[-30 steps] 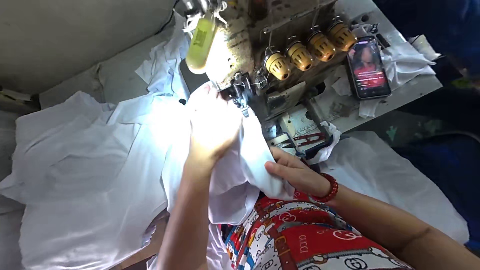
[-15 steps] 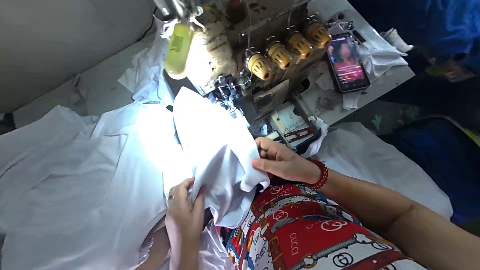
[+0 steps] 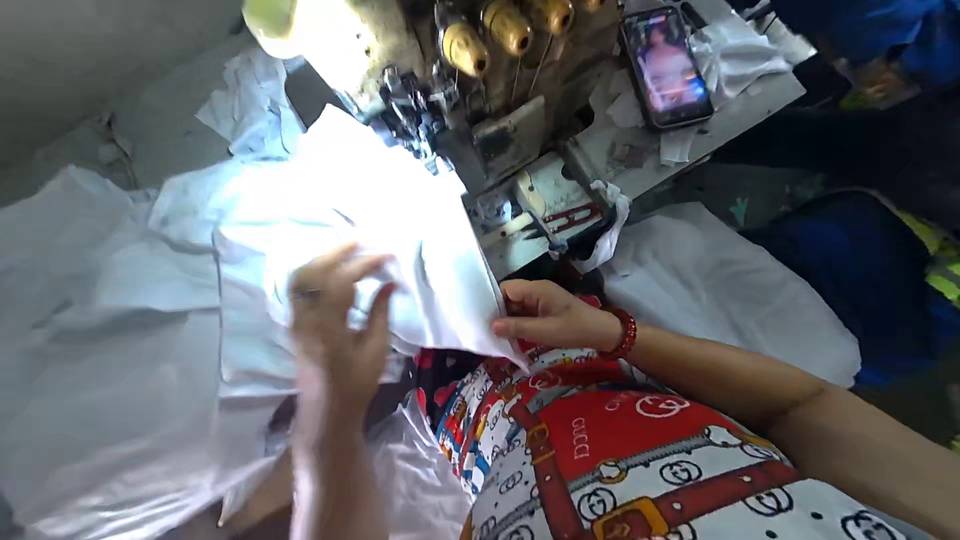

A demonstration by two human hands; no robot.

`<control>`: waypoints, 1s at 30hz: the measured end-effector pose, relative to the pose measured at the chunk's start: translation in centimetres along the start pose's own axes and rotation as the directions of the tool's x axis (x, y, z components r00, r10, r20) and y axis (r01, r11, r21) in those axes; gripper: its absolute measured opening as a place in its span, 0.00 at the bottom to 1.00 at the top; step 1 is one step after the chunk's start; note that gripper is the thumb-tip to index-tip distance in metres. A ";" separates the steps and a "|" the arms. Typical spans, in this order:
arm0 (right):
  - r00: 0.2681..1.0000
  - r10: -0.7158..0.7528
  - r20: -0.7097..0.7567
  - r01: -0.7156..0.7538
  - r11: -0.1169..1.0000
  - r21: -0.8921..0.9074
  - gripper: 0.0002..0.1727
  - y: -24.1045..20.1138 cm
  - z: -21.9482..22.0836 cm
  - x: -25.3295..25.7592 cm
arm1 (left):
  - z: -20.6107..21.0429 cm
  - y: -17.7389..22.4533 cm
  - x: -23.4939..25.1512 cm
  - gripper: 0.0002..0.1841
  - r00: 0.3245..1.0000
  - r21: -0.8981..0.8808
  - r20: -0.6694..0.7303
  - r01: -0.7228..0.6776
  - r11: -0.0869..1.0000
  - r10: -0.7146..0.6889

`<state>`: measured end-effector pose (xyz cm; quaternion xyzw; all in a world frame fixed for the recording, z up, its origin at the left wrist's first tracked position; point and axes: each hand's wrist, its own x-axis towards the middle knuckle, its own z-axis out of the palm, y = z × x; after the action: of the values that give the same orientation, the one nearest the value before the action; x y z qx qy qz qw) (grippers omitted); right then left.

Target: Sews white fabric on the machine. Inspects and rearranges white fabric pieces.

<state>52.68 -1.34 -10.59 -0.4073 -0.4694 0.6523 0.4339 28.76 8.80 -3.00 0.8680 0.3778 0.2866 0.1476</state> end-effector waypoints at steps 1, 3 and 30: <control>0.999 0.053 -0.001 -0.053 0.998 -0.031 0.10 0.5 0.0 -0.2 | 2.0 0.7 -0.9 0.11 0.999 -0.079 0.047 -0.015 0.997 0.019; 0.994 0.109 -0.009 -0.110 0.990 -0.084 0.07 1.6 0.1 -0.6 | 5.1 1.4 -3.2 0.09 0.990 -0.204 0.126 -0.033 0.979 0.059; 0.808 -0.505 0.304 0.586 0.636 -0.502 0.25 -3.9 0.4 0.7 | 6.4 5.6 -8.6 0.03 0.927 -0.615 -0.259 0.059 0.786 -0.272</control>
<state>52.78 -0.09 -6.81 -0.3119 -0.7720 0.3435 0.4345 31.18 -1.59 -8.73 0.6787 0.3633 0.5189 0.3717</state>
